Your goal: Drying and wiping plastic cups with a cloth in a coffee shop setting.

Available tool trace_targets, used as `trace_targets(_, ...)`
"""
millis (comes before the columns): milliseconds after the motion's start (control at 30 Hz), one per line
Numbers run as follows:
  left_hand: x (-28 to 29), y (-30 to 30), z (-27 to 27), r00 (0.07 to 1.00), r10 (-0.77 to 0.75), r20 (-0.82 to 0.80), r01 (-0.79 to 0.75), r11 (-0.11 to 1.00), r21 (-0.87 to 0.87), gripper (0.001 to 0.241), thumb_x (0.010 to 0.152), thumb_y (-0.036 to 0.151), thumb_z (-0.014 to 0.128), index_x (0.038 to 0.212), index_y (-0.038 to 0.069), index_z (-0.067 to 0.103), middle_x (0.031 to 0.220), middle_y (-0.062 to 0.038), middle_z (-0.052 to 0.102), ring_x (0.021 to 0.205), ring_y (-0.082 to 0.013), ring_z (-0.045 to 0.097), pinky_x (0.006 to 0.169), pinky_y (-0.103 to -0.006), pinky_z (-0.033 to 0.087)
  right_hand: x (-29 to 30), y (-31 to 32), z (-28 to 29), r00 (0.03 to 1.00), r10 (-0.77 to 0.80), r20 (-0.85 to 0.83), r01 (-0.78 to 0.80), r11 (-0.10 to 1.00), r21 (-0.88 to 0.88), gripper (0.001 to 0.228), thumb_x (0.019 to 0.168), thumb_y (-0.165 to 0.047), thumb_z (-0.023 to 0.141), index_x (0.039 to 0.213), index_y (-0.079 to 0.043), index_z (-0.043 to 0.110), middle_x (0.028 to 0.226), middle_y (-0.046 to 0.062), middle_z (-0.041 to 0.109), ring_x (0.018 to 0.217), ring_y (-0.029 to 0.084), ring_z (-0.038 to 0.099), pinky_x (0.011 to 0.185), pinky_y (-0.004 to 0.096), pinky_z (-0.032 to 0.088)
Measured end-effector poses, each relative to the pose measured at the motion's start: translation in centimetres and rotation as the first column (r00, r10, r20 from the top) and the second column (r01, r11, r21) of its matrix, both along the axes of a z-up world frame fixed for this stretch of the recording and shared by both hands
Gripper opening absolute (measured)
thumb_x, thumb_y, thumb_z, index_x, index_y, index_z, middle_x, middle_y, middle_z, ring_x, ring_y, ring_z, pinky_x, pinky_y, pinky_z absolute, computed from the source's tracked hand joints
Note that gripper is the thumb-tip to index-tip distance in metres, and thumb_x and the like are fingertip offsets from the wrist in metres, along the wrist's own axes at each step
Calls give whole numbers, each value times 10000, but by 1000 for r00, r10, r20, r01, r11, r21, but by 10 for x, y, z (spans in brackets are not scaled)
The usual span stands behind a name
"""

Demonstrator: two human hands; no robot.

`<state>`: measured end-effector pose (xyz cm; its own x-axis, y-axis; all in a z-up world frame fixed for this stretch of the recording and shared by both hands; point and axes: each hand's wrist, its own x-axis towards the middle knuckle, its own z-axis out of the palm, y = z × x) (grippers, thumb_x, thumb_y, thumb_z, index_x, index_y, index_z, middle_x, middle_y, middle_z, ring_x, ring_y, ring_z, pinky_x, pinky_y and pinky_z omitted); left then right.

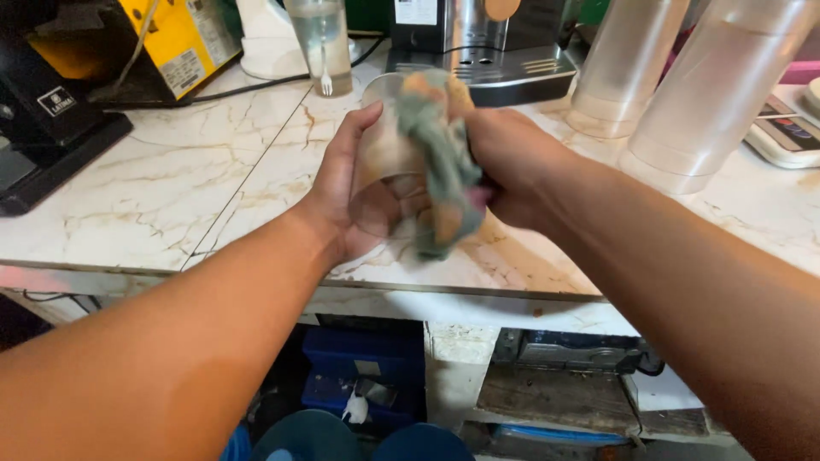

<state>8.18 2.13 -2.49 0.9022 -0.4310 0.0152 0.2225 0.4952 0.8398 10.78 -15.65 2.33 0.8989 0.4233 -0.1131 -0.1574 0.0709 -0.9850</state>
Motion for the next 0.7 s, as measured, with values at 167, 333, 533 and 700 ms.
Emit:
trace_targets(167, 6, -9, 1, 996, 94, 8, -94, 993, 67, 712, 852, 641, 482, 1348, 147, 615, 1287, -115, 671, 1144, -280, 653, 1074, -481, 487, -34, 5, 21, 988, -152, -25, 152, 988, -14, 296, 966, -266, 580, 1097, -15, 668, 887, 105, 725, 696, 177, 714, 604, 349, 586)
trace_targets(333, 2, 0, -4, 996, 76, 43, -78, 997, 29, 731, 882, 639, 468, 1369, 112, 605, 1296, -146, 671, 1170, -305, 655, 1095, -476, 495, 21, -1, -23, 985, -164, 44, 165, 986, -10, 340, 1010, -317, 617, 1118, -7, 703, 846, 80, 677, 611, 147, 611, 432, 316, 441)
trace_targets(533, 1, -8, -1, 997, 19, -70, -23, 998, -58, 765, 845, 674, 473, 1337, 108, 628, 1277, -146, 688, 1182, -318, 652, 1070, -524, 500, -19, -3, 10, 999, 27, 36, -30, 997, 71, 312, 1017, -305, 621, 1198, -53, 661, 912, 62, 707, 747, 153, 713, 619, 333, 638)
trace_targets(700, 14, -2, -10, 987, 152, -56, -154, 988, -18, 757, 835, 641, 532, 1376, 114, 575, 1275, -145, 668, 1209, -316, 662, 1127, -512, 505, 18, 12, 5, 999, -18, -49, 13, 996, -92, 456, 931, -459, 556, 1198, -94, 621, 1004, 125, 735, 816, 254, 766, 658, 479, 652)
